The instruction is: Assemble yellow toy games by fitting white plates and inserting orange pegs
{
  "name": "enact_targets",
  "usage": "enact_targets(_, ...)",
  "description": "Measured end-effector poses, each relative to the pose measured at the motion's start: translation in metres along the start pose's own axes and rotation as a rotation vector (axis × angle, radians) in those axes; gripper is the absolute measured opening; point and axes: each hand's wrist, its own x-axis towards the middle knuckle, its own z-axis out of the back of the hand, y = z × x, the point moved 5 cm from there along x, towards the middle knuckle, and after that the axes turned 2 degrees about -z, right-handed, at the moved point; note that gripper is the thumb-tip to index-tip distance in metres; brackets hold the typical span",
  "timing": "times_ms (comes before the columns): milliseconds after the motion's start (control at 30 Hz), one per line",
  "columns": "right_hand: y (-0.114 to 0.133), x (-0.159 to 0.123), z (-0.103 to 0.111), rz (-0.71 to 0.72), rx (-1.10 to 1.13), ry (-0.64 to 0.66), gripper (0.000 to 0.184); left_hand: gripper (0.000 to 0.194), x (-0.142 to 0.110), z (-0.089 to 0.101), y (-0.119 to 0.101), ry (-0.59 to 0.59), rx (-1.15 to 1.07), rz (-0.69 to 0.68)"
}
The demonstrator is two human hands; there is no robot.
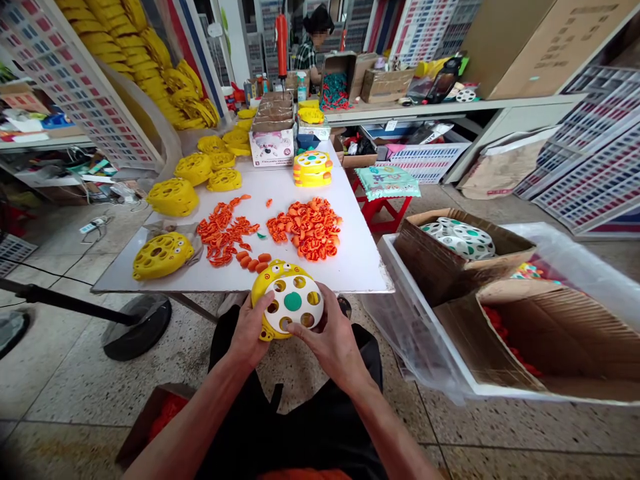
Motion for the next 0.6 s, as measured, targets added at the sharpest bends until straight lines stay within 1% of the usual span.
enact_targets(200,-0.003,0.002,-0.001,0.008,-0.039,0.010,0.085,0.042,0.002,0.004,0.004,-0.019,-0.016,0.021)
enact_targets(333,0.004,0.000,0.000,0.019,-0.110,0.008,0.086,0.043,0.001,0.003,0.003,-0.008,-0.019,0.002)
enact_targets(500,0.012,-0.003,0.001,0.025,-0.163,-0.070,0.085,0.045,0.001,0.004,0.002,-0.034,0.000,-0.008)
enact_targets(600,0.013,0.002,0.003,0.029,-0.123,-0.060,0.084,0.050,0.002,0.004,0.002,-0.015,-0.001,0.026)
